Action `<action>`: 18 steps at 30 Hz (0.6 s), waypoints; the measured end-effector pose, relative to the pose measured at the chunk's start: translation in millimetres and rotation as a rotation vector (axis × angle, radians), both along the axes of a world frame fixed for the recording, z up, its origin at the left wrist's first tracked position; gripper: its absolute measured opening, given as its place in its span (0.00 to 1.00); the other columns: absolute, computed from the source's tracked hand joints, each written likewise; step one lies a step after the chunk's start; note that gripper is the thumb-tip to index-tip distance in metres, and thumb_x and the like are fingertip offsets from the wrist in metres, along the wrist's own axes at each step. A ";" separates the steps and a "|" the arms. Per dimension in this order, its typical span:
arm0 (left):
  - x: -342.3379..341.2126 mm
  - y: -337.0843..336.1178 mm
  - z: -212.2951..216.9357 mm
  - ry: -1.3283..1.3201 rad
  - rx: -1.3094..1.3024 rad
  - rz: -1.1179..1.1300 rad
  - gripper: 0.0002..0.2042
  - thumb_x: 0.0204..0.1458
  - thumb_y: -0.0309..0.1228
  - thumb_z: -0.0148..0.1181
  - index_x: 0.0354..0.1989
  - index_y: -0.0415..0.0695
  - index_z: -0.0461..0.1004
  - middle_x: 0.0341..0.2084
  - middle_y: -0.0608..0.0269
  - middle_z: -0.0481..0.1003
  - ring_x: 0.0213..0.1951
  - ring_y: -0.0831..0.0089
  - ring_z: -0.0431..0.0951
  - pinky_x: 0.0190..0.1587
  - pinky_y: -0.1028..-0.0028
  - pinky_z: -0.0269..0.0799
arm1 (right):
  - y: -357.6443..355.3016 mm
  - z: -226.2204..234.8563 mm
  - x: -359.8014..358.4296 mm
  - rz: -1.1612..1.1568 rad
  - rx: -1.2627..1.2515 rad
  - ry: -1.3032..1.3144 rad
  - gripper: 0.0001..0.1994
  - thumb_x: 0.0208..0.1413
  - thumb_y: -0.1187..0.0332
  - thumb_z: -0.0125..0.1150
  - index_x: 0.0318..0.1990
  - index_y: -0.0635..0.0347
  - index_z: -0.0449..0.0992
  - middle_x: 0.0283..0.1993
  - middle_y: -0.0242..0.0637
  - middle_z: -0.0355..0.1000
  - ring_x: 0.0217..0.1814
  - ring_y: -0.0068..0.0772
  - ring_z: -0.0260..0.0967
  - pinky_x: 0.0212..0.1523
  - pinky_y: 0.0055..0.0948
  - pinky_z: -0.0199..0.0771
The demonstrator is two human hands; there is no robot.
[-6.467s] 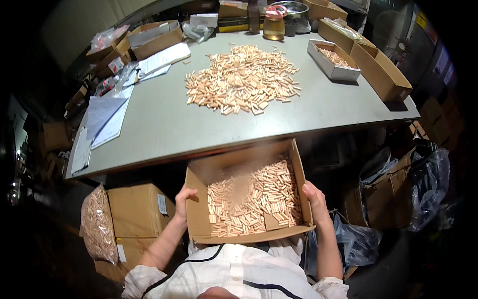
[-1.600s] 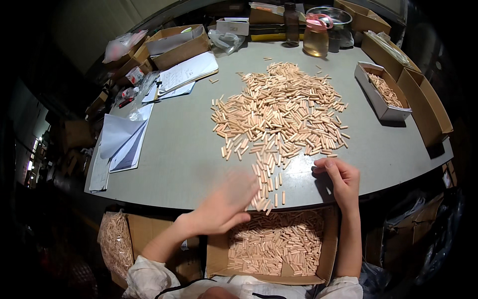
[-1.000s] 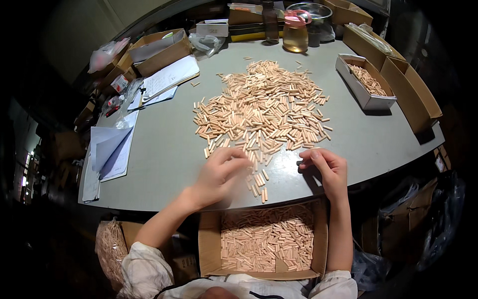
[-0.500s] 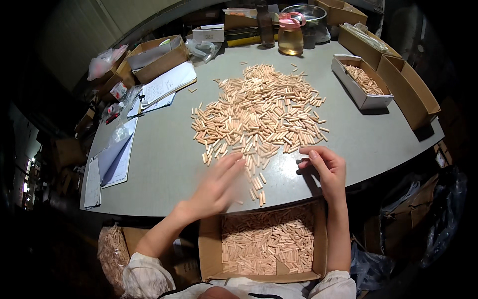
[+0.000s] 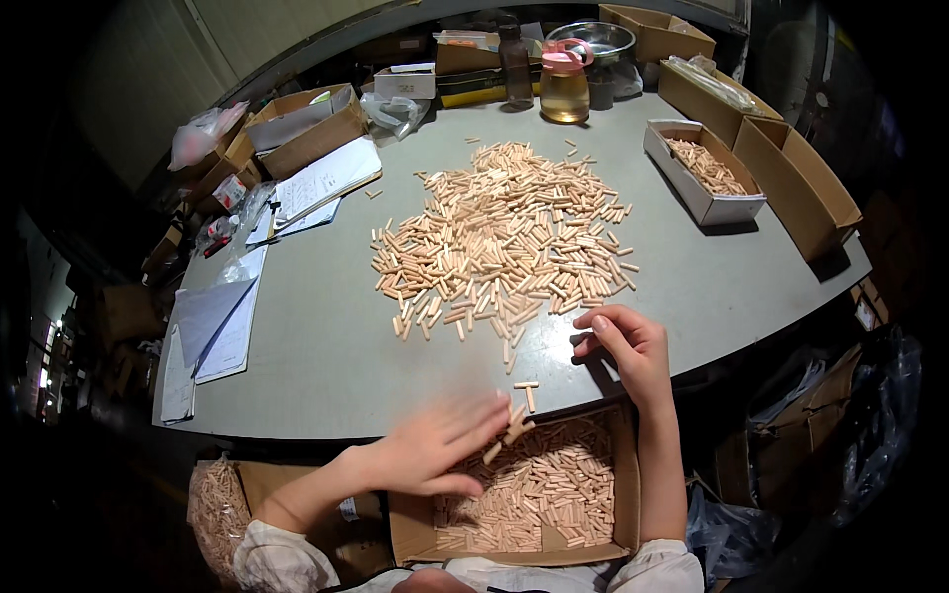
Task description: The person sorts small, light-colored cylindrical objects on a table, picking them up by hand and placing them into a cardboard box. The person repeatedly gathers the items from a pile on the table and transfers them into the box.
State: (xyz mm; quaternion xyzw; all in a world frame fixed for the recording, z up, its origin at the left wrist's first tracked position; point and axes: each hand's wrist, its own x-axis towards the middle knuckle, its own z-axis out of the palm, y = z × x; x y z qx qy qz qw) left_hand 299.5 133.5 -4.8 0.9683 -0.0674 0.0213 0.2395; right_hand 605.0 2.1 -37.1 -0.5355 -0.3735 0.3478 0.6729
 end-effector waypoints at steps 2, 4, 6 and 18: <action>-4.3 -3.8 5.3 0.027 -0.233 -0.153 0.43 0.68 0.55 0.56 0.79 0.34 0.53 0.79 0.41 0.54 0.80 0.46 0.53 0.80 0.48 0.48 | -0.5 1.0 -0.1 -0.002 -0.002 -0.012 0.12 0.73 0.70 0.58 0.48 0.72 0.82 0.43 0.39 0.82 0.36 0.26 0.82 0.43 0.28 0.83; -6.7 -1.7 7.7 -0.007 -0.373 -0.134 0.38 0.69 0.50 0.57 0.79 0.38 0.55 0.78 0.43 0.55 0.80 0.48 0.53 0.80 0.49 0.47 | 0.5 1.2 -0.4 0.001 -0.001 -0.046 0.11 0.73 0.70 0.58 0.48 0.72 0.82 0.44 0.39 0.82 0.36 0.26 0.81 0.43 0.28 0.83; -0.5 11.9 10.4 -0.027 -0.393 -0.059 0.36 0.69 0.48 0.58 0.79 0.39 0.57 0.78 0.43 0.55 0.80 0.48 0.53 0.80 0.50 0.48 | 1.7 -1.1 -1.4 -0.020 -0.004 0.002 0.11 0.73 0.71 0.57 0.49 0.71 0.82 0.45 0.39 0.82 0.36 0.25 0.81 0.43 0.27 0.83; 128.2 47.3 -38.8 -0.109 0.169 0.457 0.48 0.68 0.65 0.45 0.81 0.35 0.47 0.80 0.39 0.50 0.81 0.40 0.43 0.79 0.40 0.33 | 8.1 -4.9 1.5 -0.108 0.048 -0.005 0.11 0.73 0.70 0.57 0.53 0.69 0.80 0.51 0.40 0.81 0.41 0.25 0.81 0.48 0.26 0.82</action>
